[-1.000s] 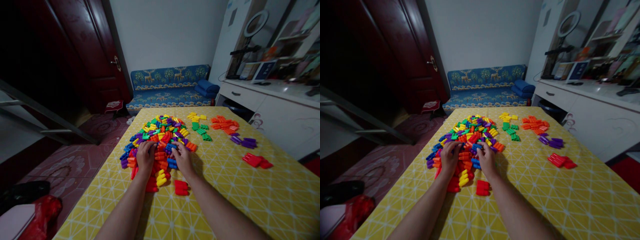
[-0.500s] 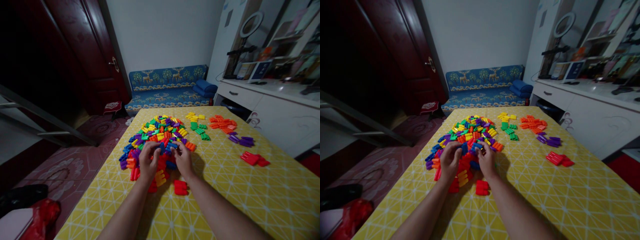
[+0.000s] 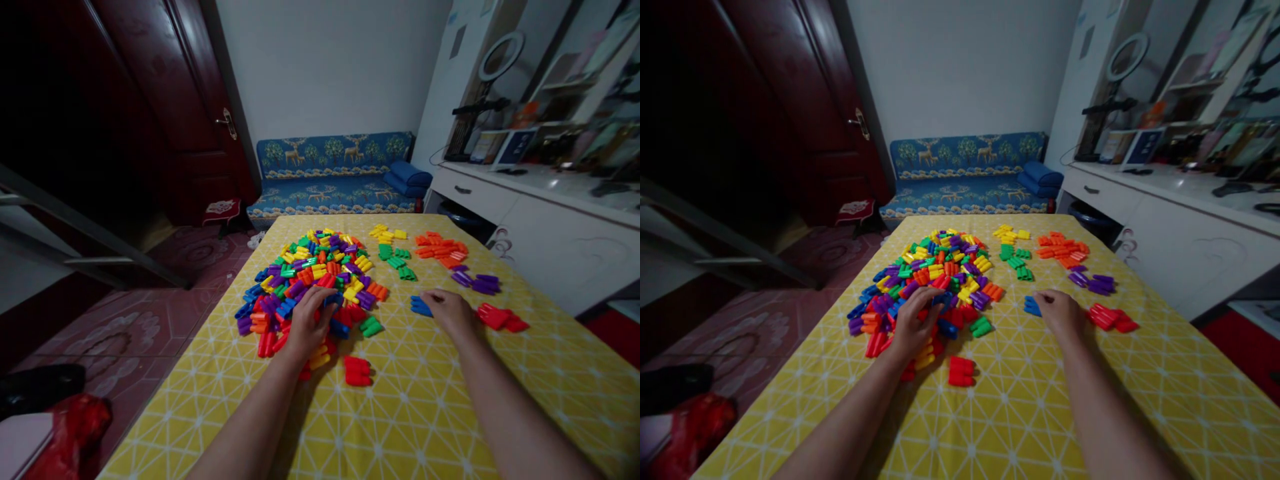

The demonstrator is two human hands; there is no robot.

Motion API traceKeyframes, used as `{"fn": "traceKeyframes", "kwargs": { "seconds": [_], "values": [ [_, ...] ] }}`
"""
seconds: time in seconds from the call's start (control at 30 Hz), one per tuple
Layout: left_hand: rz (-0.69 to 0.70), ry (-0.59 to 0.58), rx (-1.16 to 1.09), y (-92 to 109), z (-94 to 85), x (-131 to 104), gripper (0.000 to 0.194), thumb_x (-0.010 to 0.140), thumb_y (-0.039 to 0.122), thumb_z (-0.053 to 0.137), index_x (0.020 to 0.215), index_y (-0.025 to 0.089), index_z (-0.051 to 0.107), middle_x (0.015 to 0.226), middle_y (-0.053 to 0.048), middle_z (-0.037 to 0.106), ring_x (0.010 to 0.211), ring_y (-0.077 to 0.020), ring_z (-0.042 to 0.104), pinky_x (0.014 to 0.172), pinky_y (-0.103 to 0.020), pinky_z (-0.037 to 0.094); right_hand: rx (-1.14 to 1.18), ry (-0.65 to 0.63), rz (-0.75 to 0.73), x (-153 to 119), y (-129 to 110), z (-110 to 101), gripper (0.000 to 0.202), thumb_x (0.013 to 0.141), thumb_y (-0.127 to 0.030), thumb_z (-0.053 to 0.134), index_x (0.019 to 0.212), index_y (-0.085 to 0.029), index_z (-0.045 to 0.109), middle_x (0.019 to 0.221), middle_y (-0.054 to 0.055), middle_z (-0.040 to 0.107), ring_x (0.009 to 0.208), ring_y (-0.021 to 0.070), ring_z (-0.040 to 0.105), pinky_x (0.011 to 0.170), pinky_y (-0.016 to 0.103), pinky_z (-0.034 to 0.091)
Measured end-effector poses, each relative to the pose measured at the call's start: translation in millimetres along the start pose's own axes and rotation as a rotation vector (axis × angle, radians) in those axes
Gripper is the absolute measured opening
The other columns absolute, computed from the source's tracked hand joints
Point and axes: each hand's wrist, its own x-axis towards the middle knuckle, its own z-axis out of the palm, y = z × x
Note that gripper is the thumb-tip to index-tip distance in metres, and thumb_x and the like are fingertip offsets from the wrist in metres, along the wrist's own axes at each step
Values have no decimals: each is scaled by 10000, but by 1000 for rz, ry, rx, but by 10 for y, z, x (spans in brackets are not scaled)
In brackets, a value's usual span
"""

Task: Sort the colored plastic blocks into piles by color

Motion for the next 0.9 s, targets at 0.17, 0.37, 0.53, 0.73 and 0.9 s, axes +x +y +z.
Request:
{"fn": "traceKeyframes", "kwargs": {
  "seconds": [0.17, 0.37, 0.53, 0.73, 0.9],
  "values": [
    [-14, -16, 17, -51, 32, -36, 318, 899, 179, 611, 1214, 225, 606, 1093, -78, 711, 1006, -206, 691, 847, -319, 572, 64, 199, -202, -179, -403, 14, 265, 814, -401, 585, 891, -194, 730, 944, 100, 691, 825, 225, 633, 774, 376, 521],
    [-114, -52, -86, -15, 43, -73, 362, 862, 196, 664, 1217, 236, 602, 1009, -47, 752, 923, -189, 734, 800, -283, 593, 384, -290, -469, -816, -1339, 295, 442, 879, -320, 621, 1317, -276, 598, 1231, 78, 654, 1064, 224, 645, 911, 363, 534],
    [-116, -77, -77, -7, 15, -62, 281, 903, 255, 628, 1181, 211, 626, 959, -61, 764, 846, -187, 741, 746, -280, 588, 410, -336, -434, -1012, -1443, 431, 397, 896, -283, 595, 1292, -281, 620, 1235, 69, 673, 1138, 232, 626, 975, 380, 506],
    [-35, -150, 68, -19, -30, -32, 155, 944, 276, 575, 975, 205, 710, 876, -53, 753, 795, -175, 704, 722, -278, 543, 380, -50, -154, -600, -1081, 207, 319, 879, -426, 576, 1080, -197, 670, 890, 64, 728, 763, 198, 671, 694, 311, 526],
    [-32, -119, 85, -31, -25, -28, 151, 942, 253, 570, 963, 200, 709, 854, -55, 744, 778, -175, 691, 708, -278, 525, 86, 12, -69, -275, -546, 81, 261, 830, -411, 553, 908, -209, 698, 852, 66, 724, 773, 213, 650, 721, 338, 507]
  ]
}}
